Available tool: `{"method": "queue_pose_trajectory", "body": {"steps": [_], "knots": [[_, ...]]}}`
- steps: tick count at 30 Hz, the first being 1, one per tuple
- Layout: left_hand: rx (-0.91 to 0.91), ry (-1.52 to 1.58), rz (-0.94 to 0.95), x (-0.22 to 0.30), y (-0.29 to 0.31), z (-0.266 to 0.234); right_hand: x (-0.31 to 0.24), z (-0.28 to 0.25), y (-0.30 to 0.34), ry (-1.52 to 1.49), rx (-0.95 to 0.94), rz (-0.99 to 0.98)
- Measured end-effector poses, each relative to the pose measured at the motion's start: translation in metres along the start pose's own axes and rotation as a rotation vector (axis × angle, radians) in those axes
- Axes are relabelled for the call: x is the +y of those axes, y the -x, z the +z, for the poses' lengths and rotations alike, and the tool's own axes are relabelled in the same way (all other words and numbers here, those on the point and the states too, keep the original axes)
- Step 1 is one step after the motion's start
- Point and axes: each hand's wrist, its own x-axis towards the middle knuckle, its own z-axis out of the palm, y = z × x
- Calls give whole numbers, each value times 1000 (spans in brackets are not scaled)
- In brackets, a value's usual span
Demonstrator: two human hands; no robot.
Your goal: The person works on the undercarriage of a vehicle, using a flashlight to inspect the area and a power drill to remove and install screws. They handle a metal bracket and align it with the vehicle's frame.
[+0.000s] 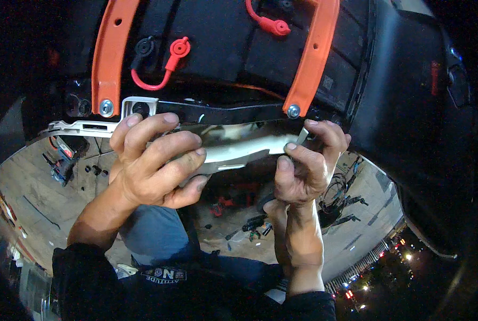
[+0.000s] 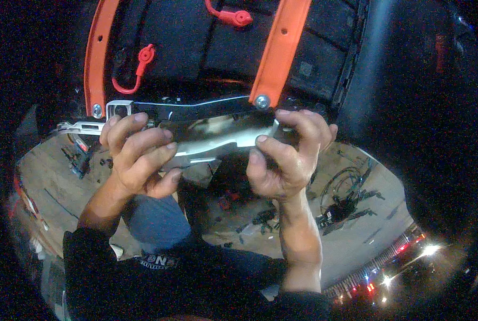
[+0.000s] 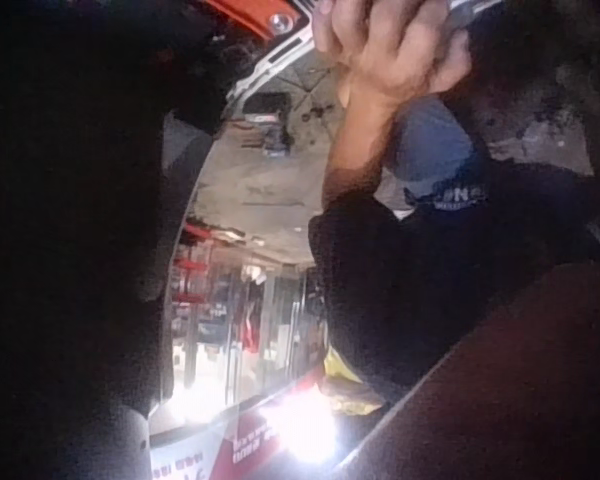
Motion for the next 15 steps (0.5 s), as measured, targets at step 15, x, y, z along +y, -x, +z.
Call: {"method": "queue_pose_trajectory", "body": {"steps": [15], "knots": [[-25, 7, 42, -3, -7, -1, 29, 30, 199, 115, -222, 1039]]}}
